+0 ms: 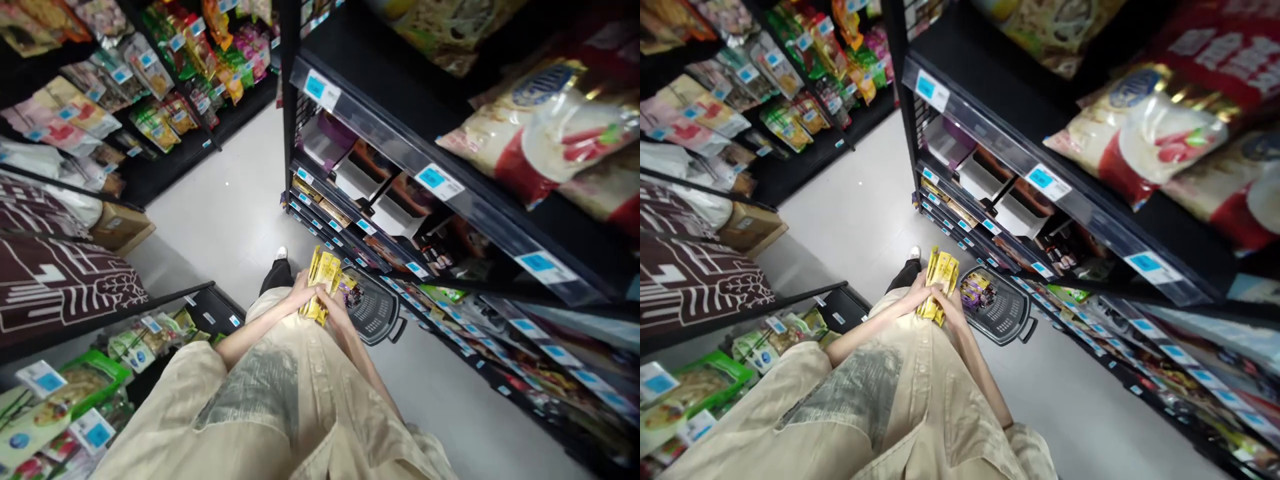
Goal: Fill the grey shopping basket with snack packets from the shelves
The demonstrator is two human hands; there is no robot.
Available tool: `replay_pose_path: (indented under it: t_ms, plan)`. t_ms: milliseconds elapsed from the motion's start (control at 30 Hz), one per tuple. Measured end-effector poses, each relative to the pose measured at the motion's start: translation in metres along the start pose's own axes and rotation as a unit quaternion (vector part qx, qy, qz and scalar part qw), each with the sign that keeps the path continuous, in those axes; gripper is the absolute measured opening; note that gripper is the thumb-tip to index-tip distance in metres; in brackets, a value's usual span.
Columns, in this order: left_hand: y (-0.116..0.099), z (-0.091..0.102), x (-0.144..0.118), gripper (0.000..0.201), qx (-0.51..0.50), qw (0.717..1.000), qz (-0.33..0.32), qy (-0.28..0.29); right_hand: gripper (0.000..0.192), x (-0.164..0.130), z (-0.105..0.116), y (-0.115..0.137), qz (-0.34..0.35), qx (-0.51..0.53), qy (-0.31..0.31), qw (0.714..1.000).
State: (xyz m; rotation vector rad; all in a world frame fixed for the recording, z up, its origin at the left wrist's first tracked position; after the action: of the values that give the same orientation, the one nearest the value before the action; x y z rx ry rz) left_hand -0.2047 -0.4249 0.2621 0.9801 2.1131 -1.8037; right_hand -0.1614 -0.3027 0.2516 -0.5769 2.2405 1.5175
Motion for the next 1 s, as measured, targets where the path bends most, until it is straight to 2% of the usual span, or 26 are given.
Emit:
replay_pose_path:
  t_ms: [67, 133, 267, 400, 567, 633, 733, 900, 1000]
  plan:
    - [-0.002, 0.003, 0.005, 0.042, 0.069, 0.998, -0.007, -0.011, 0.059, 0.011, -0.001, 0.004, -0.016, -0.006, 0.033, 0.999]
    - [-0.006, 0.006, 0.011, 0.052, 0.097, 0.995, -0.023, -0.008, 0.066, 0.023, -0.001, 0.008, -0.039, -0.007, 0.055, 0.998]
    - [-0.017, 0.014, 0.03, 0.06, 0.084, 0.994, -0.055, -0.032, 0.076, 0.052, -0.004, 0.026, -0.072, -0.053, 0.07, 0.994]
    - [-0.035, 0.029, 0.057, 0.056, 0.059, 0.994, -0.061, -0.074, 0.073, 0.083, -0.013, 0.051, -0.097, -0.088, 0.088, 0.987]
    - [-0.052, 0.054, 0.088, 0.062, 0.086, 0.992, -0.067, -0.058, 0.079, 0.124, -0.022, 0.07, -0.139, -0.118, 0.093, 0.979]
    - [-0.05, 0.065, 0.097, 0.067, 0.079, 0.993, -0.06, -0.063, 0.078, 0.141, -0.026, 0.069, -0.163, -0.142, 0.098, 0.971]
    - [-0.043, 0.08, 0.103, 0.068, 0.037, 0.992, -0.056, -0.107, 0.074, 0.164, -0.031, 0.059, -0.2, -0.162, 0.107, 0.96]
    - [-0.04, 0.105, 0.115, 0.048, -0.01, 0.978, -0.08, -0.194, 0.083, 0.203, -0.033, 0.037, -0.251, -0.144, 0.118, 0.95]
    - [-0.037, 0.119, 0.131, 0.046, -0.054, 0.972, -0.09, -0.21, 0.083, 0.228, -0.035, 0.027, -0.279, -0.136, 0.153, 0.938]
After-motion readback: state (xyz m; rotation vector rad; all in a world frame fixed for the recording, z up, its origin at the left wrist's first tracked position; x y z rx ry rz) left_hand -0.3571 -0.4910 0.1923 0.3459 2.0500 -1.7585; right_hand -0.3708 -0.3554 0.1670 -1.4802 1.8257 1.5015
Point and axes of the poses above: each hand's wrist, its own x-axis towards the middle knuckle, its own z-axis out of the back of the hand, y = z × x, the point moved 6 cm from there along x, towards the middle knuckle, and after that the axes turned 11 degrees about y, right-handed, at the moved point
